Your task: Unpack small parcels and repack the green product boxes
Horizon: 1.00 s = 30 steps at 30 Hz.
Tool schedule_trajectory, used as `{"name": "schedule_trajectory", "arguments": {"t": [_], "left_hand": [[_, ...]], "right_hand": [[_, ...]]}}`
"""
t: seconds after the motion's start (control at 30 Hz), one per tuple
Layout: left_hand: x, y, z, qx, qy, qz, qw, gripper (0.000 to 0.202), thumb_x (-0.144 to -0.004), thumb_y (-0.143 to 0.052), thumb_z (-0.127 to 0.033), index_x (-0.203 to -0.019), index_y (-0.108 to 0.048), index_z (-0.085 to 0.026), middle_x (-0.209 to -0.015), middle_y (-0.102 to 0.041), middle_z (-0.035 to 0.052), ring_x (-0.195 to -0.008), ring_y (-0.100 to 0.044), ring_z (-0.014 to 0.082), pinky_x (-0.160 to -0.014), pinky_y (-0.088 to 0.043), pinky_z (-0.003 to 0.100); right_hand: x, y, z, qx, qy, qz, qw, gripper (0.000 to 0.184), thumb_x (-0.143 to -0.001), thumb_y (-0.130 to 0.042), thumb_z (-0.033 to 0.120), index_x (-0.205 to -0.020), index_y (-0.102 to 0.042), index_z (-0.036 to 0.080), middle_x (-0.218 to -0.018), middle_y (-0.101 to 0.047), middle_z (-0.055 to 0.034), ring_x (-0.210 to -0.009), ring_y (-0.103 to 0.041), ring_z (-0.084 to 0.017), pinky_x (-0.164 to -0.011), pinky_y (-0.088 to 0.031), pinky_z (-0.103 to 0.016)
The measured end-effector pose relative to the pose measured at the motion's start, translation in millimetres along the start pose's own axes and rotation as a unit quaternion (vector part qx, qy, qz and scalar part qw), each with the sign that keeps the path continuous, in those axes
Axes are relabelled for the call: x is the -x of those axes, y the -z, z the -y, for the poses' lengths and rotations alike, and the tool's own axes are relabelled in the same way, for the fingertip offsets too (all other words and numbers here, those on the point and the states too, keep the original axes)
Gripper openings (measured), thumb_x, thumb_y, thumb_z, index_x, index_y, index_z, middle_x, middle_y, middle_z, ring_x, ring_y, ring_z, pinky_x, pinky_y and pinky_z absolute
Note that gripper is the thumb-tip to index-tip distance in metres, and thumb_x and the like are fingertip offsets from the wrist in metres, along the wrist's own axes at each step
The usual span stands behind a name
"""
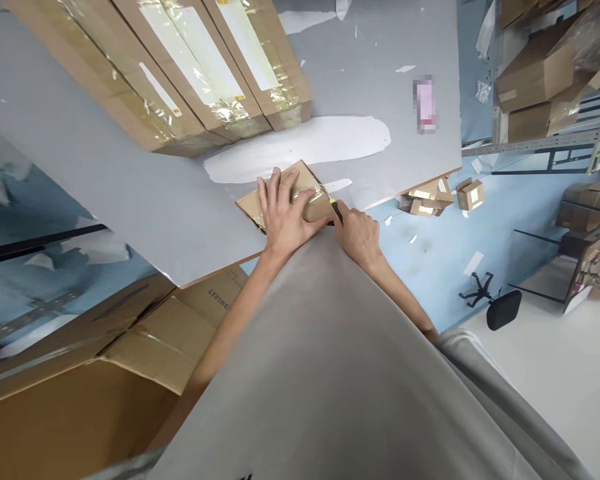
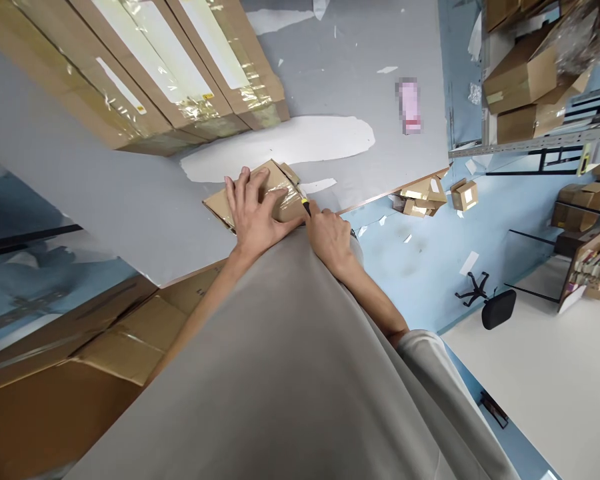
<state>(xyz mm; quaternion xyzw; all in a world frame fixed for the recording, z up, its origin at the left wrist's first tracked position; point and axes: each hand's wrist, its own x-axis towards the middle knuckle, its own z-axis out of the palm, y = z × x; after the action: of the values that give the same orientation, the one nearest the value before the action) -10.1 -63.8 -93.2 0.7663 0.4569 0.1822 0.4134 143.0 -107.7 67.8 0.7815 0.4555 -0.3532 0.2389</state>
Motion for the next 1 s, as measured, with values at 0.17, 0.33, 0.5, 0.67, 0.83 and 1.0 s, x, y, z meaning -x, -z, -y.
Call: {"name": "schedule_trajectory", "arguments": {"t": [0.17,0.33,0.5,0.67,0.83,1.0], "left_hand": [[-1.9,4.1,-6.3,-0.010,0.006,0.005,1.000,0.070,-0.085,-0.102,-0.065,-0.147,-0.080,-0.040,-0.190,-0.054,0.0077,-0.187,-0.026,0.0540,-0.151,0.003,0.085],[-2.4,2.3,-5.6,-0.027,0.016,-0.007,0.999,0.072,-0.088,-0.097,-0.073,-0.149,-0.079,-0.039,-0.190,-0.055,0.0092,-0.187,-0.027,0.0547,-0.151,0.002,0.086],[-1.8,0.9,-3.6,-0.042,0.035,-0.025,0.998,0.076,-0.088,-0.095,-0.082,-0.148,-0.079,-0.039,-0.189,-0.056,0.0095,-0.187,-0.027,0.0536,-0.152,0.001,0.083],[-2.5,1.4,-3.4,-0.062,0.057,-0.019,0.996,0.085,-0.082,-0.094,-0.091,-0.149,-0.077,-0.040,-0.188,-0.057,0.0088,-0.187,-0.027,0.0528,-0.153,0.000,0.081],[9.1,8.8,-3.6,-0.076,0.113,-0.058,0.989,0.079,-0.098,-0.067,-0.099,-0.145,-0.077,-0.036,-0.185,-0.061,0.0072,-0.186,-0.032,0.0482,-0.154,-0.002,0.077],[32.9,15.7,-7.4,-0.113,0.219,-0.234,0.941,0.092,-0.113,-0.045,-0.095,-0.166,-0.063,-0.022,-0.191,-0.047,0.0193,-0.189,-0.024,0.0460,-0.154,-0.010,0.072]], "right_hand": [[3.6,-6.1,-5.5,0.005,-0.007,0.004,1.000,0.044,-0.130,-0.037,0.032,-0.162,-0.067,0.027,-0.136,-0.088,-0.0179,-0.122,-0.088,-0.031,-0.102,-0.067,-0.041],[-8.8,-1.1,-3.7,0.002,0.024,-0.009,1.000,0.043,-0.130,-0.039,0.030,-0.161,-0.067,0.021,-0.137,-0.088,-0.0216,-0.126,-0.088,-0.031,-0.104,-0.067,-0.039],[-27.0,6.1,-17.5,-0.024,0.057,-0.005,0.998,0.044,-0.129,-0.044,0.033,-0.165,-0.067,0.022,-0.139,-0.088,-0.0185,-0.127,-0.086,-0.032,-0.108,-0.065,-0.040],[-41.7,5.0,-51.1,-0.072,0.070,-0.010,0.995,0.048,-0.129,-0.041,0.037,-0.165,-0.071,0.026,-0.143,-0.089,-0.0135,-0.131,-0.084,-0.034,-0.111,-0.062,-0.040],[-56.5,13.1,-80.7,-0.133,0.140,-0.055,0.980,0.053,-0.129,-0.036,0.042,-0.170,-0.068,0.030,-0.145,-0.088,-0.0102,-0.132,-0.083,-0.034,-0.111,-0.061,-0.038],[-144.5,3.6,-120.9,-0.101,0.051,-0.140,0.984,0.062,-0.125,-0.030,0.031,-0.178,-0.058,0.018,-0.152,-0.080,-0.0218,-0.134,-0.080,-0.037,-0.112,-0.061,-0.043]]}}
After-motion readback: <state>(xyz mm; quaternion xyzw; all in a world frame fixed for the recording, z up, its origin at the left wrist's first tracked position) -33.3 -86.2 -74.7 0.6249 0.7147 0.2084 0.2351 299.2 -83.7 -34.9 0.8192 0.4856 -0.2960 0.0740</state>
